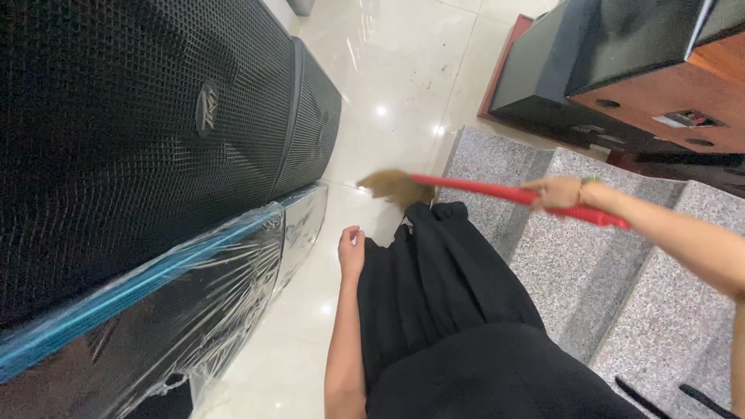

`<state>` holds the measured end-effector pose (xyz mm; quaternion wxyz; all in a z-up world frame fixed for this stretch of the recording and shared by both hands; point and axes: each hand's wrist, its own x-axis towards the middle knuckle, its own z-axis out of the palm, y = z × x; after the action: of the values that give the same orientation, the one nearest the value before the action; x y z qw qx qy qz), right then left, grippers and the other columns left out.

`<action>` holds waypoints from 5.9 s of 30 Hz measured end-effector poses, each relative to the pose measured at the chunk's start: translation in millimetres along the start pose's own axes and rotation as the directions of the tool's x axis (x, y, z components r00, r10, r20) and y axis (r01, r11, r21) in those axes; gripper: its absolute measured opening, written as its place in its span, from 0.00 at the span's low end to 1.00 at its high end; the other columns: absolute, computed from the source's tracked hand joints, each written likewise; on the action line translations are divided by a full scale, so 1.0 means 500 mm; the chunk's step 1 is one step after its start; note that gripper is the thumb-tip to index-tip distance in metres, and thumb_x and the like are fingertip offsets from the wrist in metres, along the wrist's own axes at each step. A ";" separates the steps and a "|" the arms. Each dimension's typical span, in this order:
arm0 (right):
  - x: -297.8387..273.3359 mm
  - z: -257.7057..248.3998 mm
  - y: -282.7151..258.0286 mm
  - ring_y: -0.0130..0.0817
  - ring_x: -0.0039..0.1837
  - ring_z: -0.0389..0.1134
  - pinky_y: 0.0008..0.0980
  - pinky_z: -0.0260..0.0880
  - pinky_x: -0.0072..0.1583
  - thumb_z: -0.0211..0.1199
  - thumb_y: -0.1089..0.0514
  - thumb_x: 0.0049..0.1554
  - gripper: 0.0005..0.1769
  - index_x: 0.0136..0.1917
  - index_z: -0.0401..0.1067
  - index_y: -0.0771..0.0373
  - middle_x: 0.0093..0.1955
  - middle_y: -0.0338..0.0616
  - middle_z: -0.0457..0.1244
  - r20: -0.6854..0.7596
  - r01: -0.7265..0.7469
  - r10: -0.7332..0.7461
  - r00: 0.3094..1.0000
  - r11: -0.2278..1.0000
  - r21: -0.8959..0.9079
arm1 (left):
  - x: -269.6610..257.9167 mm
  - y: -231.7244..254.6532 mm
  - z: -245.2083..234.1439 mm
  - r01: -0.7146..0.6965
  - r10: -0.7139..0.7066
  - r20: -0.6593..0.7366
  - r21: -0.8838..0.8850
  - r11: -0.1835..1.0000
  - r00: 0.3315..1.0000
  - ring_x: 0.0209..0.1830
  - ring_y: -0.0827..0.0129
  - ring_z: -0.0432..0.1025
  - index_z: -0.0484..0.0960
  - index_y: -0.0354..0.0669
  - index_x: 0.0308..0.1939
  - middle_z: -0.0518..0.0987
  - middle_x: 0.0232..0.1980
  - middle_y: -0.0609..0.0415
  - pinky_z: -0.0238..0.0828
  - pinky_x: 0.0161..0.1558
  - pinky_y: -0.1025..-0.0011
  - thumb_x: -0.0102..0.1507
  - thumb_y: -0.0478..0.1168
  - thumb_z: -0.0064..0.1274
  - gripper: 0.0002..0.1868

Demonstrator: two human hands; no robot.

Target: The person sweeps a tiled floor and staircase using a broom and dustpan. They move a small air purifier to sweep underneath it, then sweep debris into the dustpan and empty it into a trash bin. The person continues sweeping the hallway and stairs.

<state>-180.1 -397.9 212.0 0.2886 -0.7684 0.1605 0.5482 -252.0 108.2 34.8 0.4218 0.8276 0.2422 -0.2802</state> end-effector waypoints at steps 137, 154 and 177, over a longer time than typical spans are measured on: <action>-0.280 -0.319 -0.445 0.37 0.36 0.60 0.33 0.62 0.40 0.60 0.66 0.53 0.50 0.83 0.54 0.31 0.45 0.48 0.64 0.203 -0.169 0.187 0.961 -0.183 0.968 | 0.943 1.114 0.304 -0.764 0.169 0.824 0.398 0.509 0.542 0.55 0.63 0.77 0.82 0.44 0.53 0.84 0.54 0.53 0.68 0.60 0.68 0.64 0.51 0.50 0.20; 0.412 -0.164 -0.768 0.63 0.68 0.67 0.52 0.68 0.67 0.66 0.41 0.46 0.55 0.83 0.50 0.39 0.71 0.61 0.63 -0.007 0.066 0.654 0.756 -0.066 0.996 | 1.326 1.355 0.193 -0.843 -0.020 0.891 0.435 0.317 0.453 0.58 0.49 0.76 0.82 0.49 0.57 0.84 0.52 0.45 0.72 0.59 0.54 0.67 0.53 0.55 0.19; 0.424 -0.304 -0.770 0.44 0.34 0.74 0.34 0.74 0.37 0.66 0.54 0.41 0.51 0.79 0.61 0.42 0.38 0.53 0.71 -0.040 0.252 0.631 0.775 -0.251 0.934 | 1.316 1.366 0.195 -0.876 -0.055 0.906 0.420 0.237 0.419 0.58 0.49 0.76 0.82 0.50 0.57 0.85 0.52 0.48 0.71 0.60 0.53 0.66 0.53 0.53 0.19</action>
<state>224.3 -176.3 151.8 0.6067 -0.3218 0.7269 0.0031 635.5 -224.5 -68.3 0.0296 0.7185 -0.4356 -0.5414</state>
